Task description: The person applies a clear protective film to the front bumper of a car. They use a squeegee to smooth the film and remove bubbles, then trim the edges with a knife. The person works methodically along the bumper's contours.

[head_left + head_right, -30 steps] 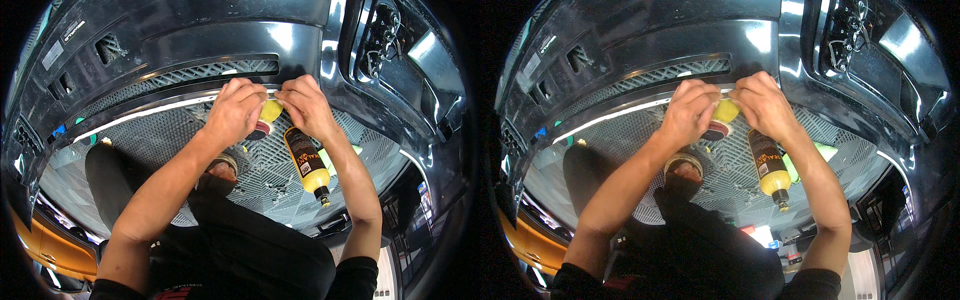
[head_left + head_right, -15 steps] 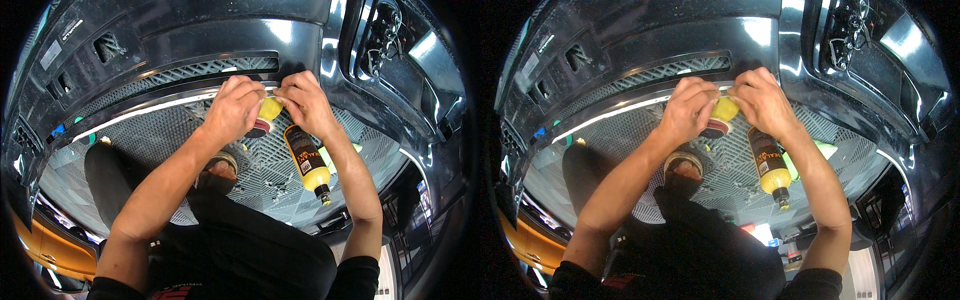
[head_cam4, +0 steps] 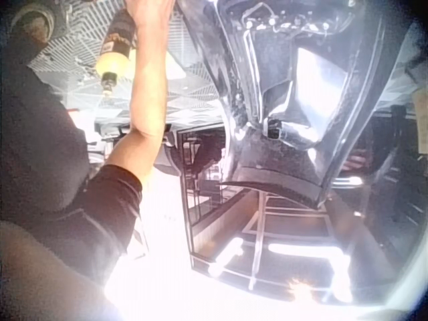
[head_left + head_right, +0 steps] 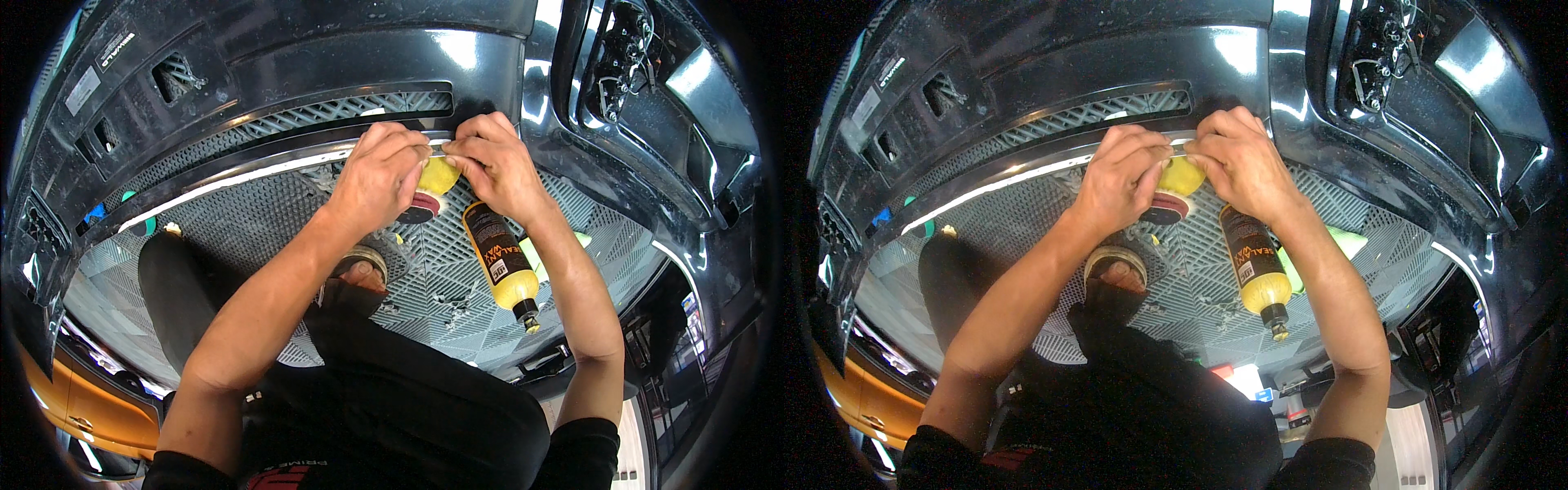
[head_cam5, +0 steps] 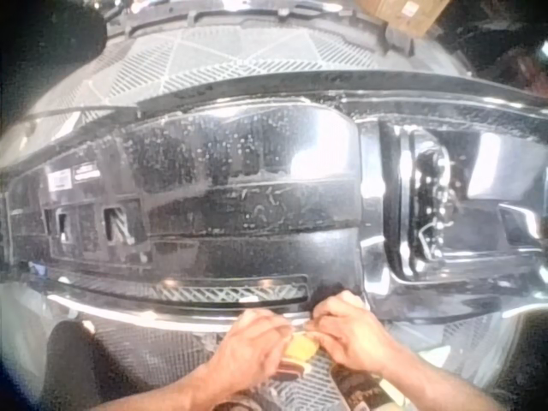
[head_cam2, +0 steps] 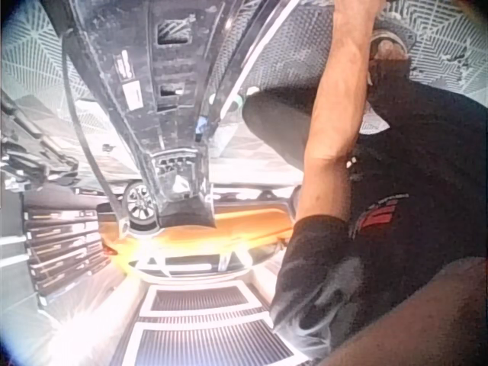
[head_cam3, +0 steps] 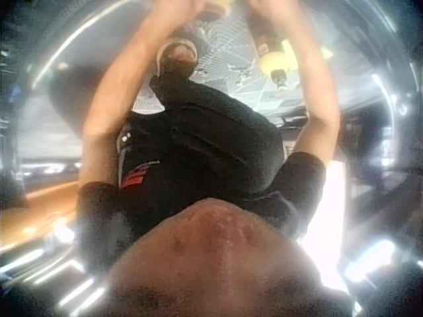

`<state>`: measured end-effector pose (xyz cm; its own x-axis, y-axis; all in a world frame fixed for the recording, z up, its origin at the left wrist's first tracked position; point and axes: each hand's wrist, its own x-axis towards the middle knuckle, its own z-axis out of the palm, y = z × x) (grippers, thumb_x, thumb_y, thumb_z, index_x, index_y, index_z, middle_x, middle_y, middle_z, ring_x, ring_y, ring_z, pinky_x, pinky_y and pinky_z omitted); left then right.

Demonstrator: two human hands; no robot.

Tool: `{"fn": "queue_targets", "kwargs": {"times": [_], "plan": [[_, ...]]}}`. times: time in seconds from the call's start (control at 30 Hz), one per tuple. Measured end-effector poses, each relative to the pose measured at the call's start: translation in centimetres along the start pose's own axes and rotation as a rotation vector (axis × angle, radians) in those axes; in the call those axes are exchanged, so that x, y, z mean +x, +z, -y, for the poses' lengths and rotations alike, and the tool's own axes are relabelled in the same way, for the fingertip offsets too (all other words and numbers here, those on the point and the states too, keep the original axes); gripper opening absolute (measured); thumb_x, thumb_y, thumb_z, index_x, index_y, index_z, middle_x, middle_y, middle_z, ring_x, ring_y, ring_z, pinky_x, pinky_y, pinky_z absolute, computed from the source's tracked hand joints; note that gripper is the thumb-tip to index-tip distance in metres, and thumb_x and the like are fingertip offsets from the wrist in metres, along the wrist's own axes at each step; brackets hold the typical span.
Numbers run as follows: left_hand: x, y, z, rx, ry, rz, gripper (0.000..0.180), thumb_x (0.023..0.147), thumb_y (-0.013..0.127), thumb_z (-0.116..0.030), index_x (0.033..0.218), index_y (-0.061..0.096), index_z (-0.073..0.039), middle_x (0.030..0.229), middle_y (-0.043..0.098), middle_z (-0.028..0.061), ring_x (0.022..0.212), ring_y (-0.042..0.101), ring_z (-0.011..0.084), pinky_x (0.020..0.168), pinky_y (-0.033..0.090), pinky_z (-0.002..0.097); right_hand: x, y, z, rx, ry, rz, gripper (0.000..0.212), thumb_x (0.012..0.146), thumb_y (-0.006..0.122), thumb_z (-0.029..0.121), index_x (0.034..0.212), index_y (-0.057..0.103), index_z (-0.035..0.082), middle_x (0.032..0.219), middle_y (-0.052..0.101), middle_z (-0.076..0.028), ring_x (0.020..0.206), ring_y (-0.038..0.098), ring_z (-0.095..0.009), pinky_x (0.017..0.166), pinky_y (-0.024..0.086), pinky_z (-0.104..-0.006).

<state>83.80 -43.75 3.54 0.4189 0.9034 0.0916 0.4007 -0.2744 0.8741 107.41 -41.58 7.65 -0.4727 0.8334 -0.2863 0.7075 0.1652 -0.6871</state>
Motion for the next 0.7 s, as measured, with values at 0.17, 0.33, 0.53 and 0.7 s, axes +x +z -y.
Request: {"fn": "queue_targets", "kwargs": {"times": [0.17,0.33,0.53,0.7], "plan": [[-0.06,-0.08,0.03,0.003,-0.007,0.003,0.023,0.084,0.078,0.006,0.106,0.079,0.001,0.115,0.076,0.0117,0.109,0.068,0.032,0.095,0.058,0.0412,0.07,0.17,0.04,-0.006,0.011,0.003,0.019,0.087,0.08,0.008,0.105,0.083,0.008,0.107,0.07,-0.005,0.107,0.062,-0.027,0.099,0.051,-0.0423],[-0.1,-0.06,0.03,0.007,-0.005,-0.008,0.022,0.084,0.077,0.006,0.105,0.078,0.001,0.116,0.075,0.0116,0.11,0.068,0.0326,0.096,0.058,0.0417,0.04,0.33,-0.08,-0.005,0.005,-0.003,0.019,0.086,0.08,0.008,0.104,0.083,0.009,0.108,0.07,-0.003,0.106,0.062,-0.026,0.099,0.05,-0.042],[-0.2,-0.1,0.03,0.008,-0.017,0.001,0.022,0.084,0.076,0.007,0.105,0.077,0.001,0.116,0.074,0.0113,0.111,0.067,0.0328,0.098,0.057,0.0425,0.11,0.47,0.16,-0.032,0.024,0.005,0.017,0.086,0.08,0.008,0.103,0.083,0.009,0.106,0.069,-0.003,0.105,0.061,-0.026,0.098,0.049,-0.0417],[-0.33,-0.1,0.16,0.001,-0.036,0.003,0.021,0.084,0.076,0.006,0.105,0.077,0.0,0.117,0.074,0.0111,0.112,0.067,0.0332,0.098,0.057,0.0427,0.18,0.59,-0.01,-0.024,0.013,0.002,0.017,0.086,0.08,0.009,0.103,0.083,0.01,0.105,0.068,-0.003,0.105,0.06,-0.026,0.096,0.048,-0.0414]]}}
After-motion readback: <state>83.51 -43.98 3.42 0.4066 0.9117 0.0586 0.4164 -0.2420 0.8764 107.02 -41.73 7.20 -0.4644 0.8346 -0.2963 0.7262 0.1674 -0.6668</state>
